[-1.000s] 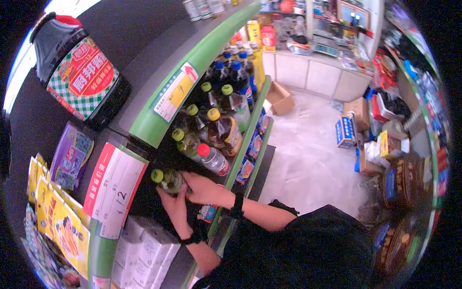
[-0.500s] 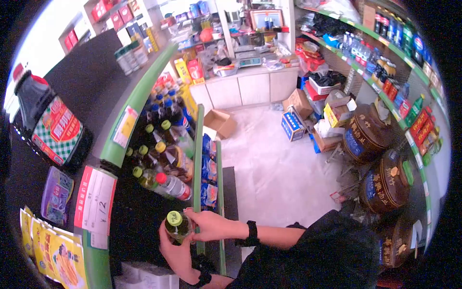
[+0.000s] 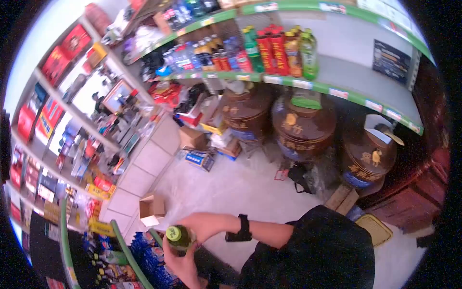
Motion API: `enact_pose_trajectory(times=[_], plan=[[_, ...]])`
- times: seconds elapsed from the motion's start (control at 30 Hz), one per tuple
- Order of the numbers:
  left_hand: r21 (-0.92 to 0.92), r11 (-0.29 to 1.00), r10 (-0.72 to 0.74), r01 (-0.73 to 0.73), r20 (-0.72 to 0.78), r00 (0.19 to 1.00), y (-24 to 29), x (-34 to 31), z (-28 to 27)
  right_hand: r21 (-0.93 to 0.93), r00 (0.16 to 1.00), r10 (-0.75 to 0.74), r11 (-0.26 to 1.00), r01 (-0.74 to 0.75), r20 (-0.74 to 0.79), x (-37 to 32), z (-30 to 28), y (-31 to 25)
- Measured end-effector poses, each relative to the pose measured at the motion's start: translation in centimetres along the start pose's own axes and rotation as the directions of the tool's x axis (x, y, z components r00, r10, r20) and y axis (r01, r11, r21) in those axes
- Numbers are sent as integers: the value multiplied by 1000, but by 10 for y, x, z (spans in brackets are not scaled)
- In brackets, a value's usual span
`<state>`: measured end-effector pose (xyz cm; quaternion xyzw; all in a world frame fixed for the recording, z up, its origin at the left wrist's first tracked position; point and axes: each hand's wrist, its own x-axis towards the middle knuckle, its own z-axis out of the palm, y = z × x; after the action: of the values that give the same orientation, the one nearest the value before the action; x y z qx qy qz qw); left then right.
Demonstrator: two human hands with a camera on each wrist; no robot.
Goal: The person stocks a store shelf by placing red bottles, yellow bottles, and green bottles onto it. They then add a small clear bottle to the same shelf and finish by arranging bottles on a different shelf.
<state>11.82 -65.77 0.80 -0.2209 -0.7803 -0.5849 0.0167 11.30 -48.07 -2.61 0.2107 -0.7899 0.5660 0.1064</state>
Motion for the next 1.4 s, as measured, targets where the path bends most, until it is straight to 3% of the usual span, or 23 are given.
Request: enact_pose_trajectory(times=[0.03, 0.1, 0.23, 0.43, 0.5, 0.53, 0.77, 0.8, 0.9, 0.93, 1.03, 1.07, 1.17, 1.2, 1.3, 1.4], plan=[[73, 997, 14, -19, 74, 997, 11, 3, 27, 3, 999, 12, 1000, -12, -30, -21, -29, -1], [-24, 999, 29, -25, 188, 982, 26, 7, 82, -14, 996, 31, 999, -32, -85, -63, -85, -4], [-95, 971, 238, -218, 328, 914, 56, 12, 174, -140, 967, 190, 967, -214, -169, -147, -164, -11], [-256, 940, 327, -223, 498, 803, 94, 25, 274, -139, 802, 273, 906, -400, -531, -232, -229, -32], [-338, 913, 386, -227, 540, 748, 105, 30, 305, -151, 726, 267, 878, -454, -634, -252, -245, -50], [-374, 895, 428, -243, 569, 702, 110, 33, 320, -234, 694, 131, 884, -406, -708, -263, -249, -44], [-609, 751, 653, -256, 625, 428, 148, 53, 420, -329, 473, -23, 748, -576, -881, -304, -295, -71], [-617, 733, 679, -287, 628, 381, 157, 58, 433, -313, 417, -47, 738, -598, -908, -304, -302, -75], [-718, 677, 715, -160, 591, 373, 167, 69, 488, -285, 232, -172, 696, -659, -957, -310, -327, -72], [-713, 682, 710, -164, 592, 382, 171, 73, 503, -182, 126, -132, 714, -676, -983, -312, -336, -69], [-649, 759, 567, 52, 697, 439, 183, 78, 536, -155, -68, -296, 665, -730, -953, -316, -369, -58], [-651, 758, 582, 38, 702, 411, 179, 79, 551, -198, -37, -358, 597, -778, -933, -313, -377, -65], [-691, 721, 667, -60, 668, 330, 170, 82, 594, -242, -23, -432, 548, -800, -902, -330, -417, -55], [-720, 682, 720, -131, 627, 297, 170, 84, 603, -121, -102, -285, 668, -734, -953, -337, -431, -55], [-766, 587, 809, -262, 539, 235, 168, 87, 631, -161, -15, -265, 627, -762, -964, -365, -481, -41], [-749, 528, 846, -400, 507, 168, 168, 88, 656, 10, -58, -75, 527, -850, -996, -384, -523, -34]])
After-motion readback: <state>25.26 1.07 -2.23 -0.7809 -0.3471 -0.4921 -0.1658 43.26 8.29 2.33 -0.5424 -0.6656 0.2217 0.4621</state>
